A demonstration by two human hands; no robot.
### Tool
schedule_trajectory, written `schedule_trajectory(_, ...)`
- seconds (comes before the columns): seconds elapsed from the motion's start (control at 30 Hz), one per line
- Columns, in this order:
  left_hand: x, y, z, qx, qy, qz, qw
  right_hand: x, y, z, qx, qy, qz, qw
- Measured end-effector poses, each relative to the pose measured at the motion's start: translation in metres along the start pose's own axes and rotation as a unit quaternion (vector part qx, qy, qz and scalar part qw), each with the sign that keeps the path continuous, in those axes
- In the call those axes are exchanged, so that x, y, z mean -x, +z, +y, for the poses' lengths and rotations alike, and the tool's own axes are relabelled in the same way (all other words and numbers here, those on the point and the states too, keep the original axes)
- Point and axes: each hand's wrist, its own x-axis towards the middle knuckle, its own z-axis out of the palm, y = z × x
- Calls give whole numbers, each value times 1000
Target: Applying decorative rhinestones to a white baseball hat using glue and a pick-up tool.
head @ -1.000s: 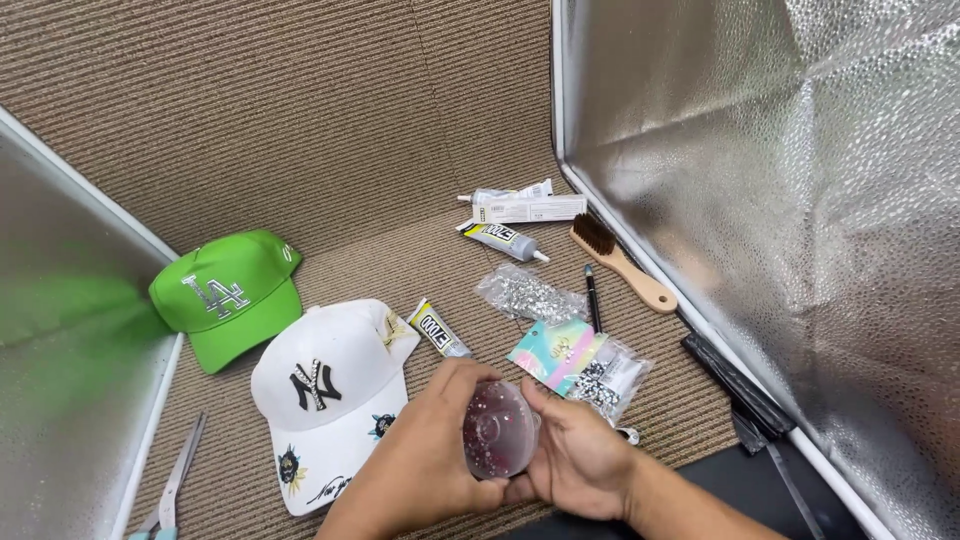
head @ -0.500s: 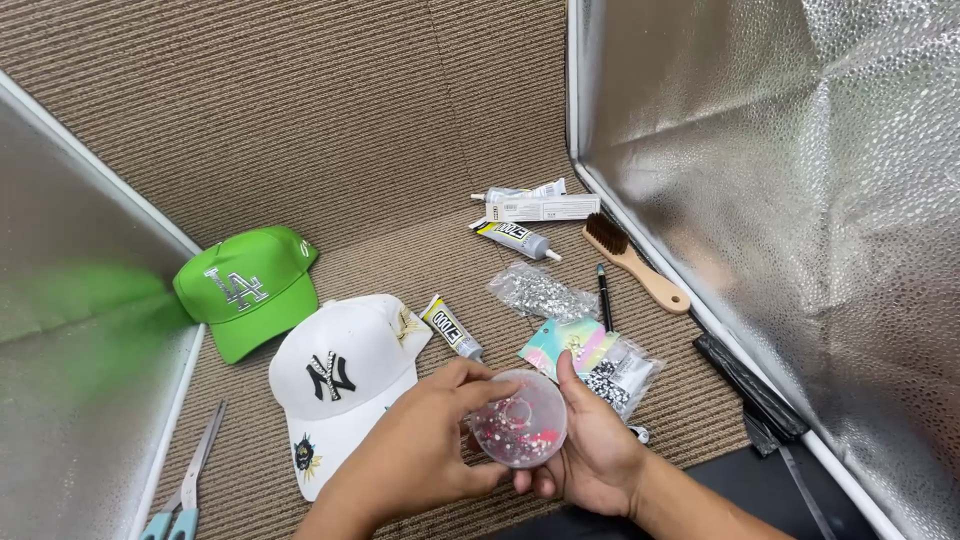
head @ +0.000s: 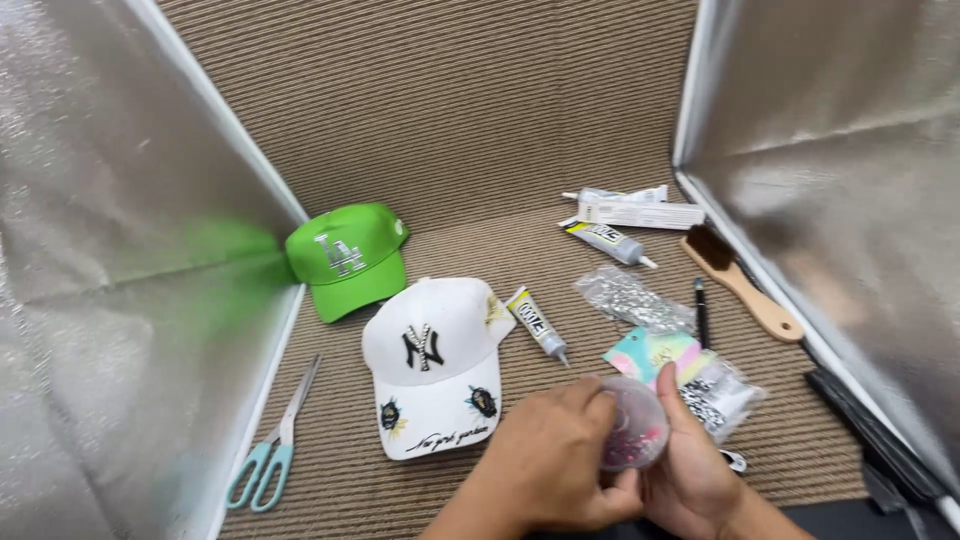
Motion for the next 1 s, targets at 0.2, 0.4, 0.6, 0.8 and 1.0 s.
schedule_trajectory(0.2,-12,-1,9,28,-38,9,999,-13,-23,1,-2,-50,39,998)
schedule_trajectory(0.4,-18,4,4,54,-74,-38,995,-20,-43,-1,44,-83,-14,995)
schedule_trajectory(0.6,-18,19,-6,153,-80,-26,985,-40,-81,0,50,-94,49,993)
schedule_trajectory(0.8,-19,40,-20,192,-64,-28,979,-60,-131,1,59,-117,118,984)
schedule_trajectory(1.0,-23,27,-19,217,-119,-110,963,-62,-141,1,18,-81,106,991)
